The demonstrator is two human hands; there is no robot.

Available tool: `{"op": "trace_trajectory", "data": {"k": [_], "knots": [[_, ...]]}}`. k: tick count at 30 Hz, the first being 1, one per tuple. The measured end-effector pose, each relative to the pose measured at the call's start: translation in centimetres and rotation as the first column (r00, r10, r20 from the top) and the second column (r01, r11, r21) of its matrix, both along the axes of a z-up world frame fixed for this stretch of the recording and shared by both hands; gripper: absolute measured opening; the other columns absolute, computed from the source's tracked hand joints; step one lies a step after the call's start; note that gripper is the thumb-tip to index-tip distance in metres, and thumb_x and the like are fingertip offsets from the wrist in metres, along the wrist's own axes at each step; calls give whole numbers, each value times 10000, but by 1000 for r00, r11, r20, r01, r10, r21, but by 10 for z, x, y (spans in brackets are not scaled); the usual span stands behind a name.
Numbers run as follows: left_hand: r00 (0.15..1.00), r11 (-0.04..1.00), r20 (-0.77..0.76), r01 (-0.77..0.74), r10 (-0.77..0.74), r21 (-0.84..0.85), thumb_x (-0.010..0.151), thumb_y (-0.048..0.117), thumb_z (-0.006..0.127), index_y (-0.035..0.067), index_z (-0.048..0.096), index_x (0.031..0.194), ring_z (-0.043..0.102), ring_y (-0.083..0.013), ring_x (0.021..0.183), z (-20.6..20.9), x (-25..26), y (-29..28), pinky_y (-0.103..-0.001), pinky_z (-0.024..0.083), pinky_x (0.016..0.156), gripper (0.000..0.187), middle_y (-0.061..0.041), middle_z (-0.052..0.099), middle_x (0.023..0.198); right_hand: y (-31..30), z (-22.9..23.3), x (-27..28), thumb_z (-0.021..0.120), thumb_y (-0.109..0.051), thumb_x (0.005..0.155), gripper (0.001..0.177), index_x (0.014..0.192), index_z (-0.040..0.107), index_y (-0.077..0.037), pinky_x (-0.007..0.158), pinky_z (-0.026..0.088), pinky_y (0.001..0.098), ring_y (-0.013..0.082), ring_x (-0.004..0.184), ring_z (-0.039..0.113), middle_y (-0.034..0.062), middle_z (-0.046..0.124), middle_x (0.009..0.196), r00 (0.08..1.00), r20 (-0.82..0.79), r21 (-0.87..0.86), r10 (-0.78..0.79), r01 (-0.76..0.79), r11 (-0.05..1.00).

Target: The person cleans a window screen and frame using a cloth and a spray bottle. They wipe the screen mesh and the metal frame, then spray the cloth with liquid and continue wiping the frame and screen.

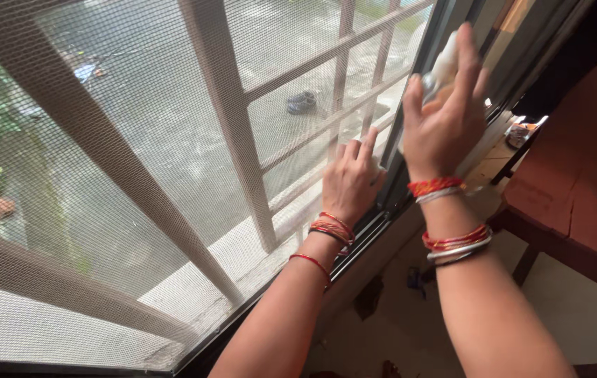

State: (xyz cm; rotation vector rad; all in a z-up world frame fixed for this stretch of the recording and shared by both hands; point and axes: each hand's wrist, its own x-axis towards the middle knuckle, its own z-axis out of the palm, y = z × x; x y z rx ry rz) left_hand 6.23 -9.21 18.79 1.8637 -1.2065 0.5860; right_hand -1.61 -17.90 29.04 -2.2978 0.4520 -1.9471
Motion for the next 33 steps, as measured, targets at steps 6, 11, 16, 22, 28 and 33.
{"op": "trace_trajectory", "data": {"k": [6,11,16,22,28,33], "knots": [[999,999,-15,30,-30,-28,739,272,841,96,461,1481,613,-309,1043,-5,-9,-3,-420,556,828,852,-112,609,1121,-13,22,3,642,-66,970,624,1531,392,-180,1082,573,386,321,1298,643,112,570,1453,1000,23,-151,-1,5,988],[995,998,-73,65,-65,-4,749,272,834,104,465,1482,618,-303,1064,-5,-15,-3,-411,556,804,838,-107,604,1095,-1,12,2,754,-146,1038,607,1548,426,-137,1008,576,444,376,1246,670,160,594,1408,995,-36,-17,-96,96,995],[994,997,-83,74,-74,-1,760,281,832,108,466,1487,615,-301,1053,1,-16,-10,-411,550,817,832,-104,598,1081,-14,29,-1,691,-94,986,635,1525,367,-173,1061,556,416,358,1260,642,139,590,1404,998,7,-181,-63,63,981],[995,996,-61,80,-81,-28,759,286,832,102,462,1481,611,-305,1058,3,-20,-15,-409,549,847,832,-106,584,1092,-34,34,-3,700,-138,997,638,1549,380,-127,1032,558,441,382,1225,662,165,620,1361,997,-1,-87,-71,71,994],[991,996,-116,78,-72,40,746,278,831,109,477,1470,621,-311,1034,-2,-24,-14,-425,561,804,824,-111,594,1102,-16,-13,-10,678,-157,1051,542,1527,419,-167,1068,585,447,366,1251,669,162,616,1421,997,-75,-18,-23,22,1000],[991,997,-114,75,-72,19,726,270,829,109,476,1464,626,-313,1046,-6,-24,-14,-428,563,797,834,-109,602,1090,-7,-30,-12,719,-249,1032,622,1576,420,-204,873,608,423,352,1140,715,155,643,1364,986,-131,74,-105,115,991]]}}
